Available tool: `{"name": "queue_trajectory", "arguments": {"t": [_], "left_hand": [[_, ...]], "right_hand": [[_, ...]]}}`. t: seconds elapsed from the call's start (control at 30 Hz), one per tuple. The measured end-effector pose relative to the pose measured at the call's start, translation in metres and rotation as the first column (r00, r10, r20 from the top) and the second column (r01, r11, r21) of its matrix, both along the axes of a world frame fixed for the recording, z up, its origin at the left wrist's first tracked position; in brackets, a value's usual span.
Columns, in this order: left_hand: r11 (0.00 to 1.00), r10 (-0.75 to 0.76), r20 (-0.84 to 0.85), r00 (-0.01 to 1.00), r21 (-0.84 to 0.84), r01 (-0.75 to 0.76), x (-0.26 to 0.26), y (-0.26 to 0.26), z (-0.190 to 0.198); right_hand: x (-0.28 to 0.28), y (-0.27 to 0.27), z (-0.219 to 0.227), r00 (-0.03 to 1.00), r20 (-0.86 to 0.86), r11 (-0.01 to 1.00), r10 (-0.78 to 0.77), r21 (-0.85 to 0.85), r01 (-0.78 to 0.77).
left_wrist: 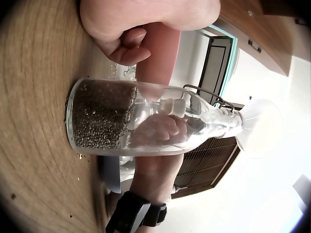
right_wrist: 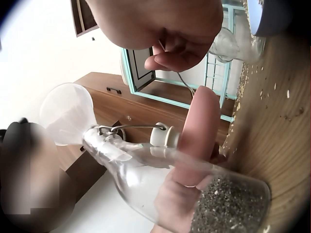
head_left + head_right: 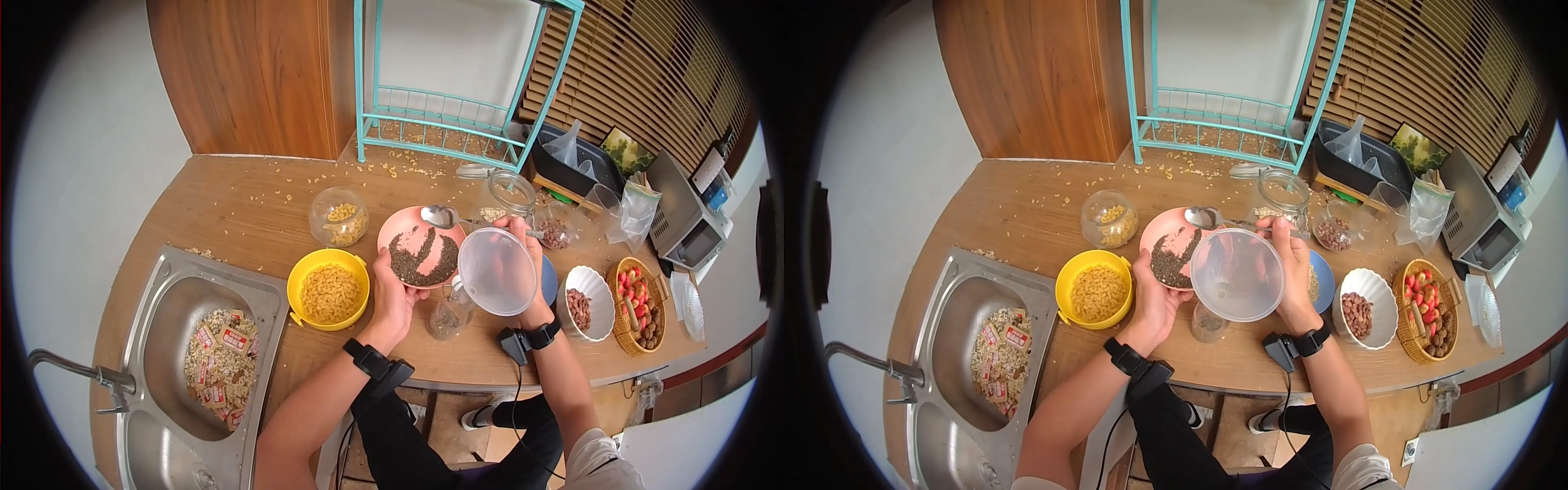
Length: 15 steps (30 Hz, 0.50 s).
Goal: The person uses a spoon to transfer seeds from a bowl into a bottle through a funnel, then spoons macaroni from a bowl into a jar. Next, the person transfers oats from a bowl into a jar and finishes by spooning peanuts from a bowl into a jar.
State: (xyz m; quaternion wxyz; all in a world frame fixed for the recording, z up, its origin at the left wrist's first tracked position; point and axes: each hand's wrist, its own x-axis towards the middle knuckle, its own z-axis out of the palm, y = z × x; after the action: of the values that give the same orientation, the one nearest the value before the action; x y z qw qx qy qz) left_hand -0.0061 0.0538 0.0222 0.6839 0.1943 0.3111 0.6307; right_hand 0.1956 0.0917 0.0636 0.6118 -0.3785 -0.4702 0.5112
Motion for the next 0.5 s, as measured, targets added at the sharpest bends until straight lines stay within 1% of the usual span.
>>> {"name": "queue_trajectory", "arguments": {"t": [0.07, 0.1, 0.17, 0.2, 0.27, 0.3, 0.37, 0.4, 0.43, 0.47, 0.5], "left_hand": [[1.000, -0.003, 0.008, 1.000, -0.006, 0.003, 0.000, 0.000, 0.002], [1.000, -0.008, 0.014, 1.000, -0.008, 0.008, 0.000, 0.000, 0.003], [1.000, -0.002, 0.011, 1.000, -0.008, 0.002, 0.000, 0.000, 0.002], [1.000, 0.000, 0.007, 1.000, -0.003, 0.000, 0.000, 0.000, 0.001], [1.000, -0.005, 0.009, 1.000, 0.005, 0.005, 0.000, 0.001, -0.001], [1.000, -0.011, 0.010, 1.000, 0.018, 0.011, -0.001, 0.001, -0.003], [0.999, -0.026, -0.008, 1.000, 0.023, 0.027, -0.003, 0.003, -0.009], [0.999, -0.042, -0.025, 0.999, 0.031, 0.042, -0.003, 0.003, -0.011], [0.999, -0.041, -0.024, 0.999, 0.031, 0.042, -0.004, 0.003, -0.009], [0.999, -0.035, -0.019, 0.999, 0.014, 0.035, -0.004, 0.002, -0.006], [1.000, -0.029, -0.013, 1.000, -0.004, 0.029, -0.003, 0.002, -0.004]], "right_hand": [[0.003, -0.001, -0.003, 0.996, 0.064, 0.998, 0.056, 0.034, -0.058], [0.004, -0.002, -0.005, 0.996, 0.064, 0.998, 0.058, 0.030, -0.060], [0.004, -0.002, -0.008, 0.988, 0.153, 0.988, 0.026, 0.150, -0.049], [0.002, -0.004, -0.008, 0.988, 0.153, 0.988, 0.028, 0.146, -0.051], [0.000, -0.007, -0.008, 0.951, 0.296, 0.959, -0.085, 0.282, -0.002], [-0.001, -0.008, -0.010, 0.952, 0.294, 0.960, -0.085, 0.281, -0.002], [-0.002, -0.007, -0.017, 0.978, 0.200, 0.991, -0.061, 0.131, 0.035], [0.000, -0.005, -0.021, 0.978, 0.200, 0.991, -0.061, 0.130, 0.035], [0.002, -0.003, -0.024, 0.986, 0.165, 0.993, -0.029, 0.122, 0.009], [0.004, -0.002, -0.027, 0.992, 0.130, 0.993, 0.003, 0.114, -0.018], [0.007, -0.002, -0.029, 0.991, 0.131, 0.993, 0.003, 0.114, -0.018]]}}
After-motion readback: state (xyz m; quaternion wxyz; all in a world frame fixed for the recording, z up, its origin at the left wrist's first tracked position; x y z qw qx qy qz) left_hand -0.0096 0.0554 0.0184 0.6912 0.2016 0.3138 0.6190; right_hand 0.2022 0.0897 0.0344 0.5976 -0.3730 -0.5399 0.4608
